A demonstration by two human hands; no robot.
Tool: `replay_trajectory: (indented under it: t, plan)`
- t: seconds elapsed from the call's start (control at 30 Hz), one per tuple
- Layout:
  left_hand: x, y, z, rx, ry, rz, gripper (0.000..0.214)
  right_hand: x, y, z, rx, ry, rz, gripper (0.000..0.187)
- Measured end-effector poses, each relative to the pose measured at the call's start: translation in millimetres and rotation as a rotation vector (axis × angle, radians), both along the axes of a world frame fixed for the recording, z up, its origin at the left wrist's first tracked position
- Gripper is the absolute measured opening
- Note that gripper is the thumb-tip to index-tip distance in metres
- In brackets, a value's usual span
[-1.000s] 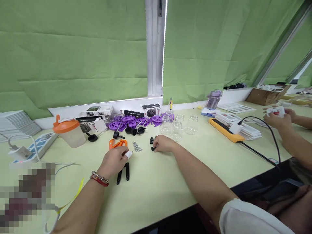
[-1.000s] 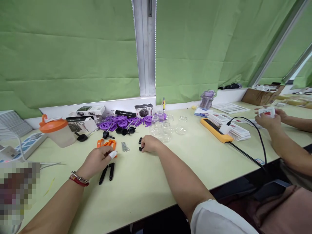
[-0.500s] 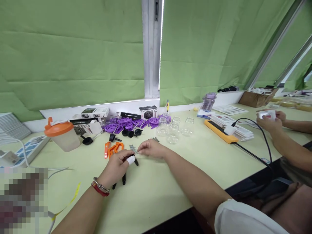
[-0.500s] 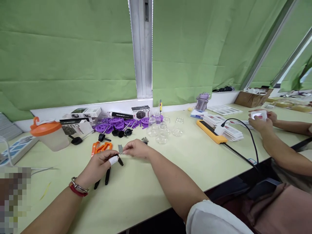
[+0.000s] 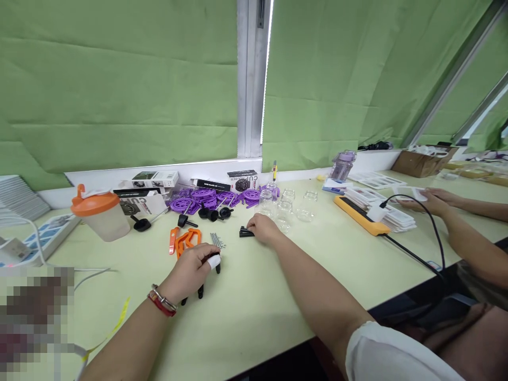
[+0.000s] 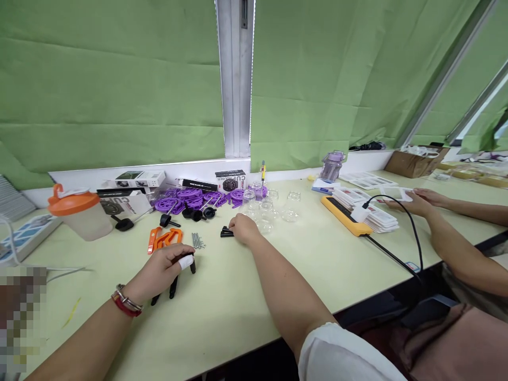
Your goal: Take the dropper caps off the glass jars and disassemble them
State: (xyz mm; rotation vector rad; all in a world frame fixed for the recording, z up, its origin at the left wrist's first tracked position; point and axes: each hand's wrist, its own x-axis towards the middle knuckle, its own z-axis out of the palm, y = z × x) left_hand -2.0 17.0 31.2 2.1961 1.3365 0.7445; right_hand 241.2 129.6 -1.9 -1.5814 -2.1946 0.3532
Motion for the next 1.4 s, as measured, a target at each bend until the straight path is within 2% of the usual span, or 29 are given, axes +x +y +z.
replay_trajectory:
  t: [0.2,0.4,0.93,1.4]
  plan:
    - [1.2,-1.0,2.5,-0.002,0.011,-0.008,0.027,4.3,-0.8,1.7,-0.059,0.022,-0.014,0.013]
    - [0.9,-0.3,2.1,-0.007,0.021,-0.012,0.027,6.2,1.3,2.2,0.003,0.092,-0.089,0.019]
    - [0.1,-0.8,0.4,0.016,0.02,-0.02,0.025,-10.5,9.4,6.4,-0.029,-0.013,-0.123,0.01]
    - [1.2,-1.9,0.5,0.055,0.041,-0.026,0.023,-13.0,11.2,5.4,-0.092,-0.043,-0.128,0.012]
